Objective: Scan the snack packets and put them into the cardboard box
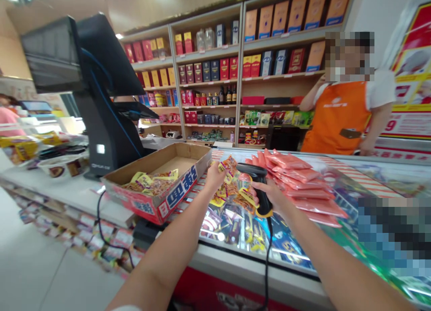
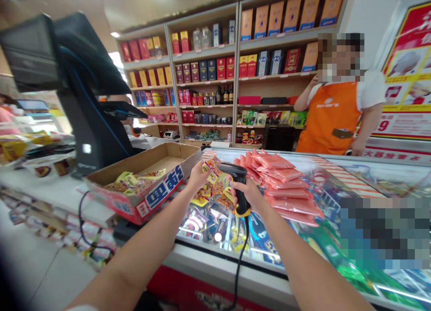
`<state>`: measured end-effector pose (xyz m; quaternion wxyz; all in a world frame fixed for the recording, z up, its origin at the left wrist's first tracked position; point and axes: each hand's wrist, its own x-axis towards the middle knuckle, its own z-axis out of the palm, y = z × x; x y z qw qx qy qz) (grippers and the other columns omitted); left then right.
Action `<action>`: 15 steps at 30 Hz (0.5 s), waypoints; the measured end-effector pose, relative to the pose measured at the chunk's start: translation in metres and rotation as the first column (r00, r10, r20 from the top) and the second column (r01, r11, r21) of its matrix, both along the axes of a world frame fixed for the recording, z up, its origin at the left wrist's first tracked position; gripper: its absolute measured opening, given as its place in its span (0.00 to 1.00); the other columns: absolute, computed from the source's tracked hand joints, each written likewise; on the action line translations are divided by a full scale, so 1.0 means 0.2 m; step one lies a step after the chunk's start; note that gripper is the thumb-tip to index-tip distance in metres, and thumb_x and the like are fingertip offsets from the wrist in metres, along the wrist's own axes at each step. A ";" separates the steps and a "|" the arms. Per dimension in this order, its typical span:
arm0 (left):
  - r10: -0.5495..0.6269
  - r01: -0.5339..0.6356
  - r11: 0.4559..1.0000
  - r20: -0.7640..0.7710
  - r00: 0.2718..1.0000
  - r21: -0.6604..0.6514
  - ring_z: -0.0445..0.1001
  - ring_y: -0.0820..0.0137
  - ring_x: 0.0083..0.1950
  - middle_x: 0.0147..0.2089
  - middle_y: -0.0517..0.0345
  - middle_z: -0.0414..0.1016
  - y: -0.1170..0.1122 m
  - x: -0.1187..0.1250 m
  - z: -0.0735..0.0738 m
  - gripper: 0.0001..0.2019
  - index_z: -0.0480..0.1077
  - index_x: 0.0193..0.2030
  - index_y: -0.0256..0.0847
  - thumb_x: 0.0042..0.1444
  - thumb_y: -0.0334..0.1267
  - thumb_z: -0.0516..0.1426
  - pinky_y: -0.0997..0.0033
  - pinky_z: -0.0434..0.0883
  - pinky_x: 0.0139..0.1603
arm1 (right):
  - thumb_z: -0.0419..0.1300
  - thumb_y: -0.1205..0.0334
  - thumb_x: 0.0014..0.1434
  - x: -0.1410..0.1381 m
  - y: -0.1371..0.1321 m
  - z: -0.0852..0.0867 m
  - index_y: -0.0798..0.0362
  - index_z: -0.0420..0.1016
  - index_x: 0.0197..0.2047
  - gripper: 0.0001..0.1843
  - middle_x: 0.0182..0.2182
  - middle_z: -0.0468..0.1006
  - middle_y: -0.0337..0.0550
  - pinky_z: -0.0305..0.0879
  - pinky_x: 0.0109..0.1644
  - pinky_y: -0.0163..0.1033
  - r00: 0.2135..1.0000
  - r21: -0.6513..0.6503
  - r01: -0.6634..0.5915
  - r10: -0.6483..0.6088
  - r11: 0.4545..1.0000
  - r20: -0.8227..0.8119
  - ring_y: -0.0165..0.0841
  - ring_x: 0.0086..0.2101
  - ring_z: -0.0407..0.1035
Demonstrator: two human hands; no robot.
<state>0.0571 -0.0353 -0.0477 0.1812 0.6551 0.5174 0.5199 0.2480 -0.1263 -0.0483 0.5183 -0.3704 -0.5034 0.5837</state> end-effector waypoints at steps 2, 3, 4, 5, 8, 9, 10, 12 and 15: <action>0.084 -0.084 0.996 -0.026 0.996 0.023 0.77 0.65 0.39 0.35 0.56 0.78 -0.05 -0.06 0.08 0.07 0.69 0.35 0.40 0.51 0.30 0.62 0.70 0.70 0.42 | 0.70 0.53 0.43 -0.05 0.00 0.04 0.53 0.67 0.27 0.17 0.17 0.70 0.33 0.63 0.16 0.32 1.000 0.012 -0.021 0.021 1.000 0.008 0.26 0.15 0.63; 0.129 -0.128 0.991 -0.034 0.991 0.038 0.77 0.65 0.39 0.34 0.56 0.78 -0.08 -0.10 0.12 0.07 0.69 0.36 0.40 0.51 0.31 0.62 0.70 0.69 0.42 | 0.70 0.53 0.42 -0.08 0.00 0.07 0.53 0.67 0.27 0.18 0.17 0.70 0.33 0.63 0.16 0.32 0.999 0.020 -0.034 0.034 0.999 0.017 0.26 0.15 0.63; 0.176 -0.174 0.983 -0.037 0.984 0.057 0.77 0.65 0.39 0.34 0.56 0.78 -0.11 -0.16 0.17 0.07 0.69 0.36 0.41 0.52 0.32 0.62 0.70 0.69 0.41 | 0.70 0.53 0.42 -0.11 0.00 0.10 0.53 0.67 0.28 0.18 0.17 0.70 0.33 0.63 0.16 0.32 0.998 0.032 -0.053 0.052 0.998 0.028 0.26 0.15 0.63; 0.222 -0.219 0.973 -0.037 0.974 0.075 0.77 0.65 0.38 0.34 0.57 0.78 -0.14 -0.23 0.22 0.07 0.69 0.37 0.41 0.52 0.32 0.61 0.70 0.70 0.41 | 0.70 0.54 0.42 -0.16 -0.01 0.14 0.53 0.67 0.29 0.18 0.17 0.70 0.33 0.64 0.16 0.32 0.996 0.041 -0.075 0.073 0.996 0.046 0.26 0.15 0.64; 0.357 -0.351 0.931 -0.047 0.933 0.101 0.77 0.64 0.40 0.37 0.55 0.78 -0.25 -0.47 0.35 0.10 0.68 0.43 0.41 0.54 0.33 0.61 0.69 0.70 0.41 | 0.69 0.55 0.42 -0.30 -0.01 0.25 0.52 0.66 0.28 0.17 0.16 0.70 0.33 0.64 0.16 0.33 0.988 0.065 -0.143 0.139 0.988 0.067 0.27 0.14 0.63; 0.410 -0.403 0.911 -0.073 0.909 0.089 0.78 0.62 0.41 0.38 0.53 0.79 -0.29 -0.56 0.38 0.12 0.68 0.46 0.41 0.54 0.34 0.61 0.68 0.71 0.42 | 0.68 0.56 0.42 -0.35 -0.01 0.28 0.52 0.67 0.29 0.16 0.16 0.69 0.32 0.64 0.16 0.33 0.983 0.069 -0.178 0.174 0.982 0.061 0.27 0.14 0.63; 0.464 -0.459 0.886 -0.116 0.878 0.069 0.78 0.60 0.43 0.40 0.51 0.79 -0.32 -0.64 0.41 0.15 0.68 0.49 0.40 0.54 0.35 0.61 0.66 0.71 0.44 | 0.68 0.56 0.43 -0.40 -0.01 0.30 0.52 0.68 0.31 0.15 0.16 0.70 0.32 0.64 0.16 0.33 0.980 0.085 -0.195 0.192 0.977 0.048 0.27 0.14 0.63; 0.555 -0.567 0.823 -0.241 0.796 0.020 0.78 0.54 0.48 0.44 0.45 0.78 -0.38 -0.79 0.44 0.20 0.67 0.53 0.39 0.53 0.37 0.62 0.60 0.71 0.48 | 0.68 0.57 0.43 -0.48 -0.01 0.32 0.52 0.69 0.33 0.16 0.16 0.70 0.32 0.64 0.16 0.33 0.974 0.101 -0.227 0.222 0.969 0.053 0.27 0.14 0.63; 0.631 -0.687 0.726 -0.417 0.654 0.022 0.73 0.45 0.56 0.53 0.37 0.75 -0.44 -0.90 0.45 0.25 0.66 0.57 0.38 0.52 0.40 0.64 0.46 0.68 0.55 | 0.68 0.56 0.42 -0.55 -0.01 0.32 0.52 0.69 0.33 0.17 0.16 0.70 0.32 0.63 0.16 0.33 0.965 0.096 -0.260 0.254 0.961 0.067 0.28 0.14 0.63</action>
